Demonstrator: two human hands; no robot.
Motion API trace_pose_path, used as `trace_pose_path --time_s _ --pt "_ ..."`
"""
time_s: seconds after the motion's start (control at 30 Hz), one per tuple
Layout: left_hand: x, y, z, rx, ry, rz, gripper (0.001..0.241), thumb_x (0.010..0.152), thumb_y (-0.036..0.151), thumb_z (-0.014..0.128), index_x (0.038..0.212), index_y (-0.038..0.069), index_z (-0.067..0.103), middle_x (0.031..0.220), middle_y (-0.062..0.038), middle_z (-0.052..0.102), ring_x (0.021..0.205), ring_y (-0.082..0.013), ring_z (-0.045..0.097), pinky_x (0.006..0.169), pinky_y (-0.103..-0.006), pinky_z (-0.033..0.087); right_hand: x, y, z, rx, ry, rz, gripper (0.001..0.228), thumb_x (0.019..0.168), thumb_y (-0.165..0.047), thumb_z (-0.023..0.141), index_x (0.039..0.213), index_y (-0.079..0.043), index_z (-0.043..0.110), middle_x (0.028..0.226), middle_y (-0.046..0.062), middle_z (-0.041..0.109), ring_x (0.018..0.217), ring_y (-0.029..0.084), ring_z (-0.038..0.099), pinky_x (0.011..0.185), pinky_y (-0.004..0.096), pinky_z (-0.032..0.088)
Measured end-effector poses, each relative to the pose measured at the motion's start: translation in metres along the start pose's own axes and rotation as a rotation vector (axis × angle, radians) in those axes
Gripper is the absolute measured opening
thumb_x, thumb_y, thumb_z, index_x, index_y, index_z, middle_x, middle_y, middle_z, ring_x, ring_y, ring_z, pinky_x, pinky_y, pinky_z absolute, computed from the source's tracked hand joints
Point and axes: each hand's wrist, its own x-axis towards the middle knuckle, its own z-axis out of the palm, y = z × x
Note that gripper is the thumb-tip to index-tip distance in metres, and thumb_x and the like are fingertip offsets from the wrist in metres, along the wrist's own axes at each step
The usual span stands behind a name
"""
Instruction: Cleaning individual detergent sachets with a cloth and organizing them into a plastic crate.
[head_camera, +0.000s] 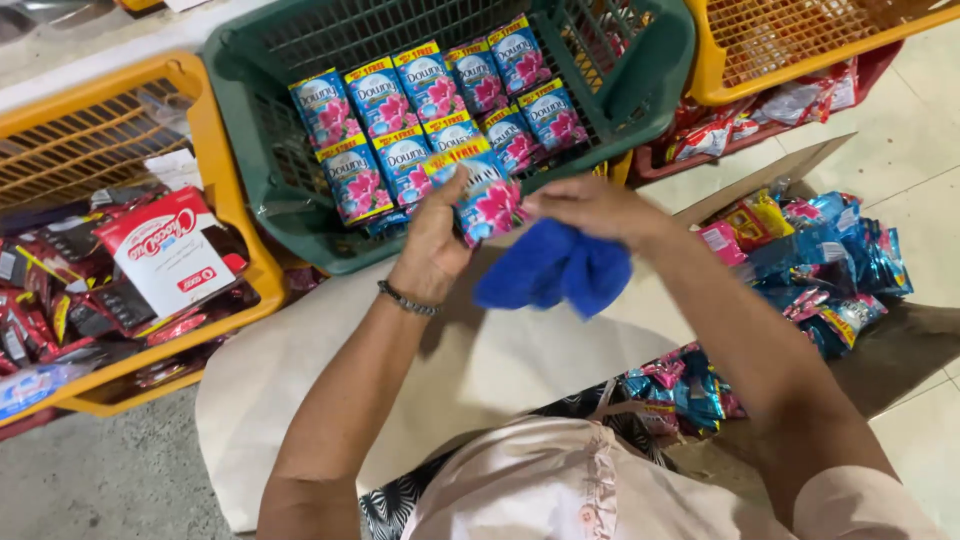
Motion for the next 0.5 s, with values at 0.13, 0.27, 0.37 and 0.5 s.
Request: trace_pose_path --time_s 0.13,0.27,0.37,0.5 --pt "0.005 0.037 0.032 -0.130 0.008 0.119 0.037 0.086 0.018 0.083 0.113 -0.001 0.068 0.108 -0.025 0.074 0.100 -0.0393 0.075 0.086 -0.0557 0.063 0.020 -0.037 -0.072 -0.446 -0.122 0.073 0.029 0.100 -0.034 0.063 0.109 -0.015 0.082 0.105 0.013 0.081 0.107 0.037 0.073 0.101 0.049 0.053" --pt "0.031 0.048 0.009 -0.282 0.046 0.151 0.035 0.085 0.014 0.083 0.112 -0.004 0.069 0.111 -0.028 0.073 0.102 -0.0423 0.074 0.089 -0.0592 0.062 0.093 0.014 -0.077 -1.157 0.035 0.060 0.029 0.096 -0.038 0.062 0.093 -0.019 0.083 0.082 0.008 0.078 0.082 0.031 0.075 0.072 0.045 0.058" --pt "0.057 0.039 -0.024 -0.316 0.093 0.133 0.035 0.087 0.013 0.082 0.114 -0.004 0.069 0.113 -0.028 0.073 0.103 -0.0415 0.074 0.090 -0.0593 0.061 0.186 0.082 -0.054 -1.391 0.116 -0.023 0.025 0.095 -0.036 0.062 0.094 -0.020 0.082 0.086 0.004 0.078 0.085 0.031 0.075 0.066 0.049 0.055" --pt "0.060 0.046 -0.033 -0.305 0.134 0.174 0.035 0.088 0.013 0.080 0.114 -0.006 0.068 0.112 -0.028 0.073 0.102 -0.0437 0.073 0.090 -0.0597 0.061 0.262 0.116 -0.022 -1.532 0.138 -0.160 0.015 0.089 -0.019 0.066 0.090 -0.013 0.080 0.083 0.009 0.076 0.080 0.038 0.072 0.066 0.057 0.047"
